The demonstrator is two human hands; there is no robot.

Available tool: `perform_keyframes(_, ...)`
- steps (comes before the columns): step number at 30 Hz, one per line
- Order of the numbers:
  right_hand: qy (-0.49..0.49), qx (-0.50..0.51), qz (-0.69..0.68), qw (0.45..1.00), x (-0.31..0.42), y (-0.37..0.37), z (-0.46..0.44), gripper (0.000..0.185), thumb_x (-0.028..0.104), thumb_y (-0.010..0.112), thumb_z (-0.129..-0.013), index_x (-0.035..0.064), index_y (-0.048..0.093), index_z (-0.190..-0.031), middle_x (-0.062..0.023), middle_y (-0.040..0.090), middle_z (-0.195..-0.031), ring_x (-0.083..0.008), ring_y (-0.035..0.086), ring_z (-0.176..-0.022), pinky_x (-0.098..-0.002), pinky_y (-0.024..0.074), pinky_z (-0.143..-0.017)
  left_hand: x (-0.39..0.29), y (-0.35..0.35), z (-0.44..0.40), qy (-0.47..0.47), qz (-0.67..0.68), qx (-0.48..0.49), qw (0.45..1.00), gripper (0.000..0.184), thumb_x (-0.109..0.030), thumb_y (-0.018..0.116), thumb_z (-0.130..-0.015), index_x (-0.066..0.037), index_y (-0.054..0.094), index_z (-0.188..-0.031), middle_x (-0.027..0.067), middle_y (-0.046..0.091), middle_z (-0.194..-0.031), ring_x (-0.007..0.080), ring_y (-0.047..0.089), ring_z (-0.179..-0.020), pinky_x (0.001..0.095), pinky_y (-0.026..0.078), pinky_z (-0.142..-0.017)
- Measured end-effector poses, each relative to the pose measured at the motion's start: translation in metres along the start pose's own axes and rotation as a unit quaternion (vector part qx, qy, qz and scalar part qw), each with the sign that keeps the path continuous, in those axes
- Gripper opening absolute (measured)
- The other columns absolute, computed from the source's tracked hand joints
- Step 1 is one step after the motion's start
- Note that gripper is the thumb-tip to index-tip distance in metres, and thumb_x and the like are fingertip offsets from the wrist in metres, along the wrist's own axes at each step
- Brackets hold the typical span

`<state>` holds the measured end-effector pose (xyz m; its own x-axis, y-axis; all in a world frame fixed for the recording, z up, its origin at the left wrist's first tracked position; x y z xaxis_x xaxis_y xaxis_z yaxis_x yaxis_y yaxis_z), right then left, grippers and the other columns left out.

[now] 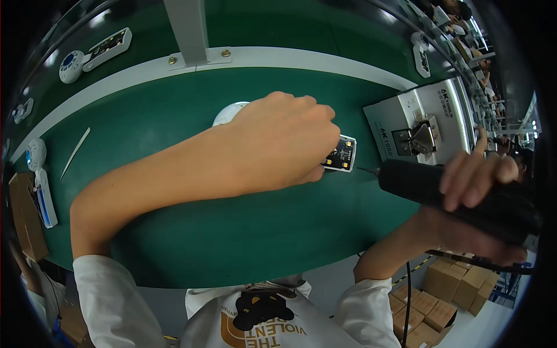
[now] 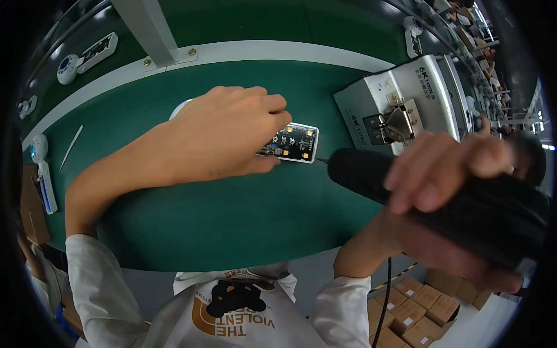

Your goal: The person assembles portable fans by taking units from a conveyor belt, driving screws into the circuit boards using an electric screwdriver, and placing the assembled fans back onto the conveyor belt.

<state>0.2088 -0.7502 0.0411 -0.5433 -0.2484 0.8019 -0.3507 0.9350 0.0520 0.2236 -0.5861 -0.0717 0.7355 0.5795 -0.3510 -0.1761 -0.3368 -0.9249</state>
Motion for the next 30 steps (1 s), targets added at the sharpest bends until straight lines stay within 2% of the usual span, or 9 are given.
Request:
perform_keyframes(2, -0.071, -0.048, -0.047, 0.995, 0.017, -0.009, 0.006, 0.088, 0.081, 0.064, -0.071, 0.001, 0.051, -0.105, -0.0014, 0.053, -0.068, -0.0081, 0.05, -0.05, -0.0212, 0.0397, -0.05, -0.002, 0.001, -0.002, 0.014, 0.01, 0.007, 1.0, 0.021, -0.019, 0.077, -0.071, 0.0, 0.068, -0.074, 0.0144, 0.066, -0.082, 0.0304, 0.067, -0.083, 0.0395, 0.055, -0.066)
perform_keyframes(7, 0.039, -0.099, -0.008, 0.994, -0.032, -0.027, 0.008, 0.101, 0.086, 0.05, -0.076, -0.0055, 0.048, -0.121, -0.0109, 0.059, -0.078, -0.0186, 0.054, -0.051, -0.0285, 0.0466, -0.048, -0.004, 0.002, -0.003, 0.017, -0.018, 0.005, 1.0, 0.019, -0.016, 0.077, -0.07, 0.001, 0.069, -0.074, 0.015, 0.066, -0.081, 0.0311, 0.067, -0.082, 0.0406, 0.055, -0.067)
perform_keyframes(10, 0.045, -0.159, -0.026, 0.986, -0.046, -0.022, 0.013, 0.101, 0.087, 0.045, -0.077, -0.0059, 0.05, -0.115, -0.0118, 0.057, -0.072, -0.0187, 0.054, -0.05, -0.0289, 0.0468, -0.046, -0.003, -0.007, 0.001, 0.021, -0.027, 0.009, 0.999, 0.016, -0.012, 0.076, -0.069, 0.002, 0.069, -0.074, 0.0153, 0.066, -0.082, 0.0313, 0.067, -0.081, 0.0407, 0.054, -0.067)
perform_keyframes(12, 0.059, -0.189, -0.027, 0.98, -0.052, -0.022, 0.018, 0.099, 0.088, 0.041, -0.078, -0.0056, 0.052, -0.11, -0.0116, 0.055, -0.066, -0.0182, 0.053, -0.049, -0.0279, 0.0468, -0.045, 0.005, -0.009, 0.0, -0.028, -0.056, 0.059, 0.996, 0.036, -0.021, 0.079, -0.074, 0.002, 0.064, -0.098, 0.0119, 0.064, -0.094, 0.0274, 0.064, -0.087, 0.0384, 0.053, -0.076)
perform_keyframes(16, 0.043, -0.195, -0.01, 0.98, -0.06, -0.015, 0.022, 0.099, 0.088, 0.041, -0.078, -0.0052, 0.052, -0.109, -0.0114, 0.055, -0.066, -0.0174, 0.053, -0.049, -0.0266, 0.0466, -0.045, 0.039, -0.064, -0.03, -0.05, -0.177, -0.121, 0.976, 0.029, -0.016, 0.074, -0.075, 0.0, 0.065, -0.096, 0.0134, 0.065, -0.093, 0.0309, 0.065, -0.091, 0.0409, 0.05, -0.077)
perform_keyframes(18, 0.012, -0.18, -0.004, 0.984, -0.057, -0.014, 0.022, 0.092, 0.084, 0.039, -0.083, -0.0031, 0.054, -0.109, -0.0076, 0.051, -0.065, -0.0152, 0.048, -0.049, -0.0256, 0.0402, -0.045, 0.078, -0.079, -0.057, -0.096, -0.221, -0.129, 0.962, 0.023, -0.013, 0.072, -0.074, -0.001, 0.068, -0.094, 0.0155, 0.066, -0.095, 0.0322, 0.066, -0.091, 0.0428, 0.05, -0.078)
perform_keyframes(22, 0.007, -0.195, 0.026, 0.98, -0.052, -0.005, 0.022, 0.094, 0.086, 0.038, -0.082, -0.0037, 0.055, -0.106, -0.009, 0.053, -0.063, -0.0156, 0.051, -0.048, -0.0259, 0.0425, -0.044, 0.167, -0.074, -0.079, -0.266, -0.202, -0.039, 0.942, 0.022, -0.012, 0.07, -0.079, -0.003, 0.073, -0.099, 0.0161, 0.071, -0.102, 0.0334, 0.068, -0.101, 0.0476, 0.047, -0.086)
perform_keyframes(26, 0.035, -0.235, 0.062, 0.969, -0.052, -0.014, 0.021, 0.098, 0.088, 0.038, -0.079, -0.0048, 0.053, -0.104, -0.0097, 0.055, -0.062, -0.0158, 0.052, -0.044, -0.0249, 0.0432, -0.041, 0.181, -0.055, -0.087, -0.336, -0.173, 0.025, 0.925, 0.021, -0.01, 0.068, -0.079, -0.003, 0.072, -0.099, 0.0177, 0.069, -0.106, 0.0353, 0.065, -0.105, 0.0492, 0.047, -0.088)
perform_keyframes(30, 0.08, -0.158, 0.104, 0.979, -0.059, -0.012, 0.016, 0.102, 0.092, 0.037, -0.076, -0.0053, 0.052, -0.104, -0.0099, 0.055, -0.062, -0.0164, 0.053, -0.045, -0.0256, 0.0467, -0.043, 0.129, -0.04, -0.133, -0.162, -0.229, -0.099, 0.955, 0.021, -0.008, 0.068, -0.076, -0.002, 0.071, -0.096, 0.0179, 0.063, -0.112, 0.034, 0.059, -0.11, 0.0474, 0.049, -0.086)
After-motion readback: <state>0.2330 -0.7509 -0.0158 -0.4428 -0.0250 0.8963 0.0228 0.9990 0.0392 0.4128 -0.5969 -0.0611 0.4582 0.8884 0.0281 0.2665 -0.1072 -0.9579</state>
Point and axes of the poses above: each hand's wrist, its own z-axis away from the middle knuckle, its own y-axis out of the palm, x = y × z, the point moved 9 cm from there along -z, towards the middle knuckle
